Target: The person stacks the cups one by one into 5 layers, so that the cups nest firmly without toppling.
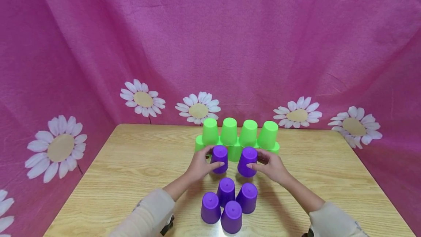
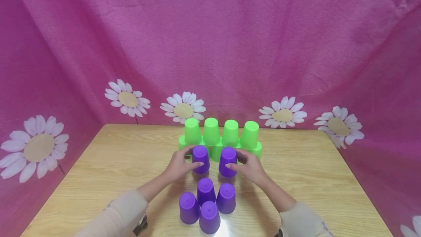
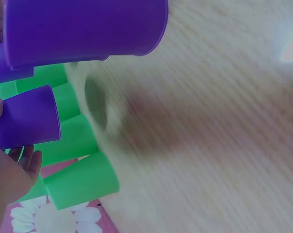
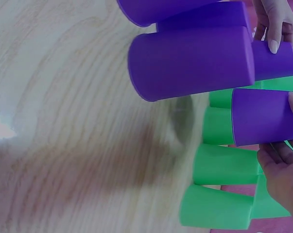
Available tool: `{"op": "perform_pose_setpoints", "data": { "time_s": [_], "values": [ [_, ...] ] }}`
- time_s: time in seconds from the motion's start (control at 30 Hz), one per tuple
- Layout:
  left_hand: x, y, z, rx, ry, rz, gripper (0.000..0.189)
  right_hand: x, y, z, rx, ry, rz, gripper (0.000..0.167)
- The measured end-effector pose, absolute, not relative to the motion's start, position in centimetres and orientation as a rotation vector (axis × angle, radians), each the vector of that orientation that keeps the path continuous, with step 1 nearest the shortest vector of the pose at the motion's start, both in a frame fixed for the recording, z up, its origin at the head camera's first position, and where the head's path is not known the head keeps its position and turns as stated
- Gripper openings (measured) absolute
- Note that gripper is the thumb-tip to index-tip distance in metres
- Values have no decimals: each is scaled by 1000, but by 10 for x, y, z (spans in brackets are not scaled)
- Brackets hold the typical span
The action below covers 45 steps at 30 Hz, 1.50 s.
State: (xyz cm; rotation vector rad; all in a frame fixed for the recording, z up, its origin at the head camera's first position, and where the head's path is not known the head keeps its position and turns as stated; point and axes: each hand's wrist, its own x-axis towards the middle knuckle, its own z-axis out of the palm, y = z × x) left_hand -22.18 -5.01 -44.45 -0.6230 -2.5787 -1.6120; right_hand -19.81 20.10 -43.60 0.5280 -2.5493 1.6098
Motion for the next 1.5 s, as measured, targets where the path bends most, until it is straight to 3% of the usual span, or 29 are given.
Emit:
{"op": "perform_pose_setpoints", "data": {
  "time_s": [1.07,1.5],
  "values": [
    [-240,-55,-366,-645,-2406,-1545,52,-216,191,-369,470,-2422,1637,43],
    [-239,-50,-351,-639,-2382,-1531,50,-219,186,-352,498,-2277,1676,42]
  ]
}}
